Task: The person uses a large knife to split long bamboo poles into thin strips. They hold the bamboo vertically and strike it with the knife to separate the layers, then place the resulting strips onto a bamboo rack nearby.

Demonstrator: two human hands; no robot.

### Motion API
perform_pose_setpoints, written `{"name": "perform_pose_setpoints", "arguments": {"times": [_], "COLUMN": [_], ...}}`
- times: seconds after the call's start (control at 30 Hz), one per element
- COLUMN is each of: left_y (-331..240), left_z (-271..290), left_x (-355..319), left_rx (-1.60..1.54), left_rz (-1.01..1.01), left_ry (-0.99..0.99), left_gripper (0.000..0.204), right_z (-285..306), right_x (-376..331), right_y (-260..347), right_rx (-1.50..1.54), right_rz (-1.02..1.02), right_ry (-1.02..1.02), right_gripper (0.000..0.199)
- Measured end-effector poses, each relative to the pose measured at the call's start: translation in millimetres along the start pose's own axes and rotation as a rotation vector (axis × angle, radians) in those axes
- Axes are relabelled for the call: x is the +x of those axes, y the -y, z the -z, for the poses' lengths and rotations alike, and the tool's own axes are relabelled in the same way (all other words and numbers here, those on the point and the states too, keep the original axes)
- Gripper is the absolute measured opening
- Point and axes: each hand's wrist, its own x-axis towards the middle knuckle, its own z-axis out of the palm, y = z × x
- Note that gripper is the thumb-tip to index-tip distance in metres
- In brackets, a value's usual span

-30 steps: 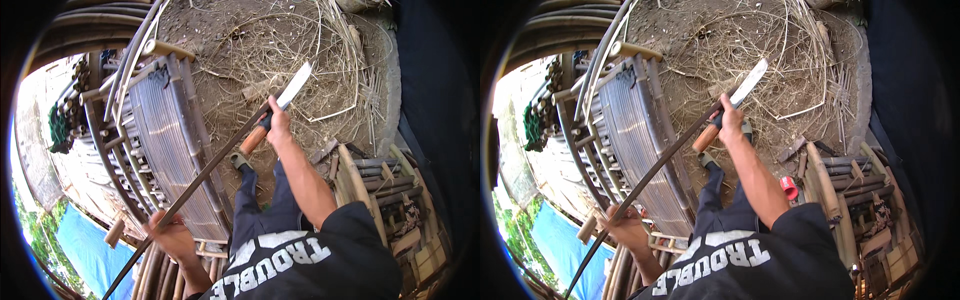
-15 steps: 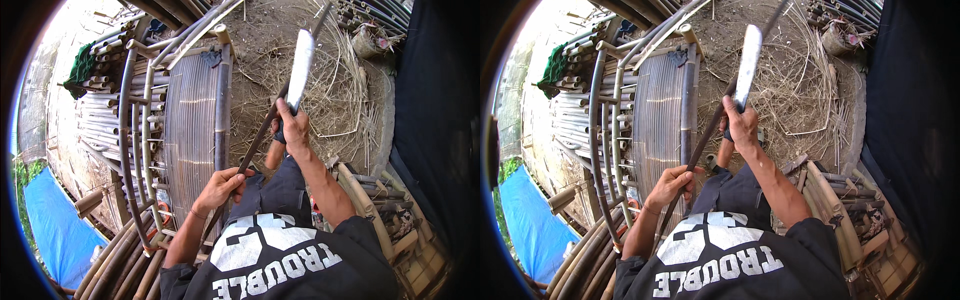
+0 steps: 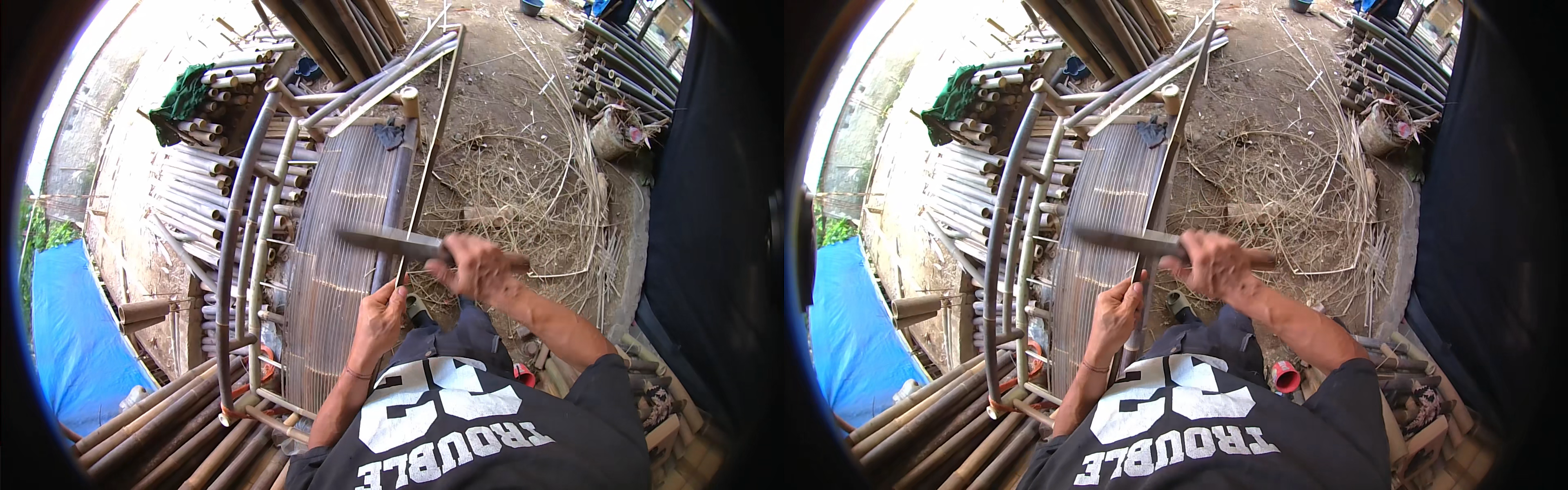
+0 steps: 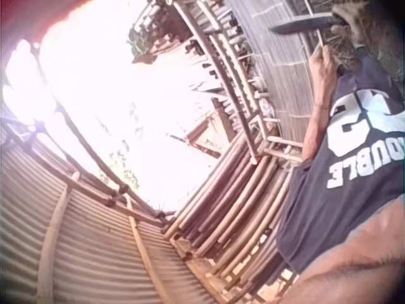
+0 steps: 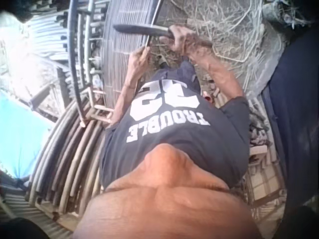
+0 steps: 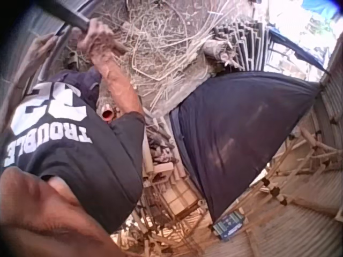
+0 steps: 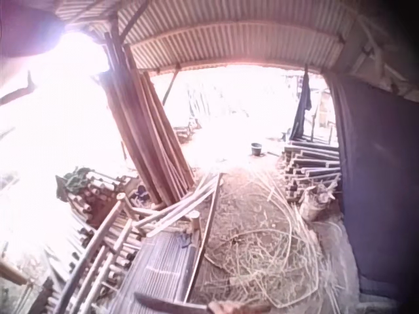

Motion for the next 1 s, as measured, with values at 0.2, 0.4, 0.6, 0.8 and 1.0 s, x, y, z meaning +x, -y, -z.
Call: {"name": "perform_pose_setpoints", "arguments": {"times": [0.2, 0.4, 0.6, 0.8, 1.0], "left_y": [-24.1, -38.0, -26.9, -28.4, -26.9], "left_z": [-13.8, -27.7, -38.5, -42.8, -51.6], "left_x": [-16.8, -29.0, -47.4, -57.4, -63.9], "left_rx": [0.203, 0.291, 0.349, 0.452, 0.48], "left_rz": [-0.016, 0.006, -0.047, -0.071, -0.166], "left_ry": [-0.085, -0.08, -0.06, -0.05, -0.048], "left_gripper": [0.027, 0.025, 0.027, 0.029, 0.029], "right_z": [8.6, 14.4, 37.0, 46.7, 60.4], "right_x": [10.0, 21.5, 12.3, 9.4, 21.8], "right_y": [-5.8, -41.3, -61.6, -79.5, -111.6], "right_rx": [0.11, 0.09, 0.1, 0.158, 0.076], "right_rz": [-0.087, -0.143, -0.101, -0.215, -0.309], "right_ry": [0.075, -0.008, 0.008, 0.083, 0.014], "right_gripper": [0.06, 0.063, 0.065, 0.063, 0.062]}}
